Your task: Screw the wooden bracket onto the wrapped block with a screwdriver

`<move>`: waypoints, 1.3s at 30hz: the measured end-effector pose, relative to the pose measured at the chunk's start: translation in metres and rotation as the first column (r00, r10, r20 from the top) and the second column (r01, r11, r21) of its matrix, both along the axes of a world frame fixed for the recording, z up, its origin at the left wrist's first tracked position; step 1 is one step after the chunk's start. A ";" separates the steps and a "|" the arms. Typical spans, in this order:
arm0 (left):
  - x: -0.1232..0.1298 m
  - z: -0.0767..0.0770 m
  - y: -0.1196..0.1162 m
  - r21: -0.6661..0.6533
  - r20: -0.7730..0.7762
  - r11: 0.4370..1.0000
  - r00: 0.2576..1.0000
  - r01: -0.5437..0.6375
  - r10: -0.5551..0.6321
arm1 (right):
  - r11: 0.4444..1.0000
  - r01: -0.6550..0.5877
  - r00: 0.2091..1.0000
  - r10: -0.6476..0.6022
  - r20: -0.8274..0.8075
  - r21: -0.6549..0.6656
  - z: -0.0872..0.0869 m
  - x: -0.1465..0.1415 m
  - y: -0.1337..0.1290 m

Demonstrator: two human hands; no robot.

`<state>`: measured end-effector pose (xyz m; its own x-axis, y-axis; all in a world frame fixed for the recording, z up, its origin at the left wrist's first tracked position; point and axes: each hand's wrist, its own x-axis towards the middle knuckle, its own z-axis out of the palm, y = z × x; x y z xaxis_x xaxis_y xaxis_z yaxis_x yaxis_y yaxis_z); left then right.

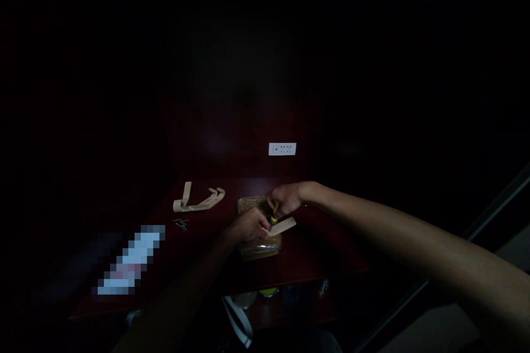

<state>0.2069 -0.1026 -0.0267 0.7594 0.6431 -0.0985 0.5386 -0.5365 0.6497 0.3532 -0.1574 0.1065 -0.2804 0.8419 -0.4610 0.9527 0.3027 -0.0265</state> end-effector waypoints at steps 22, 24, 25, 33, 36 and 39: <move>0.001 0.006 -0.004 0.008 -0.016 1.000 1.000 -0.005 0.006 | 0.994 -0.058 0.998 0.055 0.038 0.088 -0.007 0.003 0.002; 0.001 0.007 -0.005 0.005 -0.016 1.000 1.000 0.002 -0.002 | 0.997 -0.056 0.998 0.054 0.045 0.062 -0.007 0.001 0.003; 0.001 0.008 -0.005 0.005 -0.015 1.000 1.000 0.005 -0.005 | 0.998 -0.052 0.998 0.050 0.037 0.040 -0.008 0.000 0.003; 0.001 0.007 -0.006 0.022 -0.003 1.000 1.000 -0.019 0.019 | 1.000 -0.015 0.999 0.015 -0.028 -0.014 -0.008 0.006 0.004; 0.001 0.006 -0.005 0.031 0.003 0.999 1.000 -0.021 0.021 | 0.999 -0.052 0.998 0.052 -0.041 -0.009 -0.007 0.006 0.005; 0.001 0.006 -0.005 0.031 0.000 0.999 1.000 -0.019 0.019 | 0.996 -0.083 0.996 0.083 -0.017 -0.029 -0.008 0.005 0.007</move>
<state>0.2077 -0.1078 -0.0209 0.7467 0.6605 -0.0786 0.5496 -0.5461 0.6322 0.3584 -0.1508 0.0986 -0.3560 0.8016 -0.4803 0.9237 0.3796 -0.0510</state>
